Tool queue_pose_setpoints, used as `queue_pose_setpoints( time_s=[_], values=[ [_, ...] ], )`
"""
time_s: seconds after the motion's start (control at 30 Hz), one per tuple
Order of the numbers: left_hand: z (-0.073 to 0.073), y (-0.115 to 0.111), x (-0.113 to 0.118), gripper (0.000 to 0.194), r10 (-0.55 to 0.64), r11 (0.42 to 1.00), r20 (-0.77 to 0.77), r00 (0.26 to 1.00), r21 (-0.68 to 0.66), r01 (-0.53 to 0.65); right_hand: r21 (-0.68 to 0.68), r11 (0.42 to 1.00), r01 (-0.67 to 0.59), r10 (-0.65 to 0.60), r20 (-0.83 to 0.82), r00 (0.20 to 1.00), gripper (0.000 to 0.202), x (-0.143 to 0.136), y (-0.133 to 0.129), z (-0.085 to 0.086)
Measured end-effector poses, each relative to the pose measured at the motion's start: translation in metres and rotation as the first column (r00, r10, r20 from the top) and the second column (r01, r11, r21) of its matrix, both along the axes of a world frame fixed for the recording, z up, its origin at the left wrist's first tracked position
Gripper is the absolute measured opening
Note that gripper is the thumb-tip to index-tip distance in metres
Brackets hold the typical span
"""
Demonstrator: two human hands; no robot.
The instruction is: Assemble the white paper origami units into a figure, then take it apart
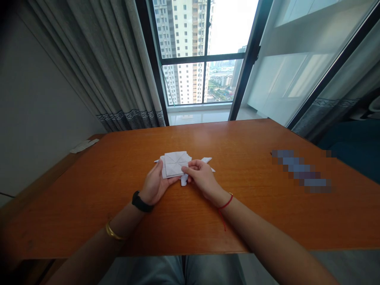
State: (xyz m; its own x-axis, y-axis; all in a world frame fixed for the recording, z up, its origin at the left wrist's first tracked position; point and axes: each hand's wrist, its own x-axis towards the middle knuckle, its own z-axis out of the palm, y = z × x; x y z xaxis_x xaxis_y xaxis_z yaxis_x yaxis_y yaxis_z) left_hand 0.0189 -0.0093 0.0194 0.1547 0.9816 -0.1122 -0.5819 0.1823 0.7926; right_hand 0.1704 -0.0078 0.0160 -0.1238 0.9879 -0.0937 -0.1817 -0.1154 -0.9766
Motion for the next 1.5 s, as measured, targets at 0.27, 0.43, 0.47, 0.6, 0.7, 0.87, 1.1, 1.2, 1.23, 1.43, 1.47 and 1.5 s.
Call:
queue_pose_setpoints(
  time_s=[0.27, 0.43, 0.47, 0.6, 0.7, 0.87, 1.1, 1.2, 1.23, 1.43, 1.47, 1.5],
  values=[
    [-0.008, -0.007, 0.008, 0.040, -0.031, 0.986, -0.148, 0.989, 0.159, 0.055, 0.208, 0.976, -0.057, 0.005, 0.243, 0.970, 0.045, 0.006, 0.001, -0.002],
    [-0.009, -0.007, 0.002, 0.035, -0.045, 0.971, -0.289, 0.956, 0.212, 0.110, 0.304, 0.940, -0.155, -0.032, 0.530, 0.847, 0.024, 0.013, 0.000, 0.000],
    [-0.009, -0.007, 0.000, 0.033, -0.001, 0.971, -0.329, 0.944, 0.226, 0.080, 0.331, 0.931, -0.155, -0.080, 0.598, 0.798, 0.022, 0.014, -0.001, 0.001],
    [-0.011, -0.008, -0.005, 0.039, 0.136, 0.967, -0.435, 0.890, 0.254, -0.023, 0.244, 0.909, -0.337, 0.078, 0.697, 0.713, 0.019, 0.014, -0.006, 0.002],
    [-0.016, -0.007, -0.004, 0.044, 0.127, 0.973, -0.523, 0.843, 0.233, -0.002, 0.207, 0.893, -0.399, 0.134, 0.724, 0.676, 0.012, 0.013, -0.007, -0.002],
    [-0.031, 0.002, -0.005, 0.053, 0.117, 0.949, -0.604, 0.788, 0.302, 0.091, 0.379, 0.859, -0.344, -0.110, 0.793, 0.599, 0.004, 0.013, -0.001, -0.007],
    [-0.035, -0.001, -0.006, 0.067, 0.229, 0.878, -0.736, 0.638, 0.439, 0.192, 0.361, 0.857, -0.368, -0.054, 0.772, 0.633, 0.022, 0.016, -0.001, -0.001],
    [-0.032, -0.004, -0.005, 0.067, 0.276, 0.854, -0.766, 0.581, 0.473, 0.218, 0.373, 0.858, -0.353, -0.084, 0.780, 0.620, 0.010, 0.014, 0.000, -0.004],
    [-0.032, -0.004, -0.005, 0.064, 0.293, 0.845, -0.778, 0.555, 0.482, 0.230, 0.380, 0.855, -0.354, -0.096, 0.786, 0.611, 0.012, 0.014, 0.001, -0.006],
    [-0.040, 0.001, -0.007, 0.055, 0.294, 0.863, -0.753, 0.589, 0.474, 0.174, 0.379, 0.890, -0.256, -0.109, 0.719, 0.686, 0.012, 0.015, 0.008, -0.019],
    [-0.041, 0.002, -0.007, 0.055, 0.272, 0.872, -0.729, 0.628, 0.463, 0.160, 0.366, 0.901, -0.233, -0.107, 0.708, 0.698, 0.014, 0.016, 0.009, -0.021],
    [-0.041, 0.002, -0.007, 0.055, 0.248, 0.879, -0.699, 0.671, 0.453, 0.148, 0.350, 0.913, -0.211, -0.105, 0.699, 0.707, 0.016, 0.016, 0.010, -0.023]
  ],
)
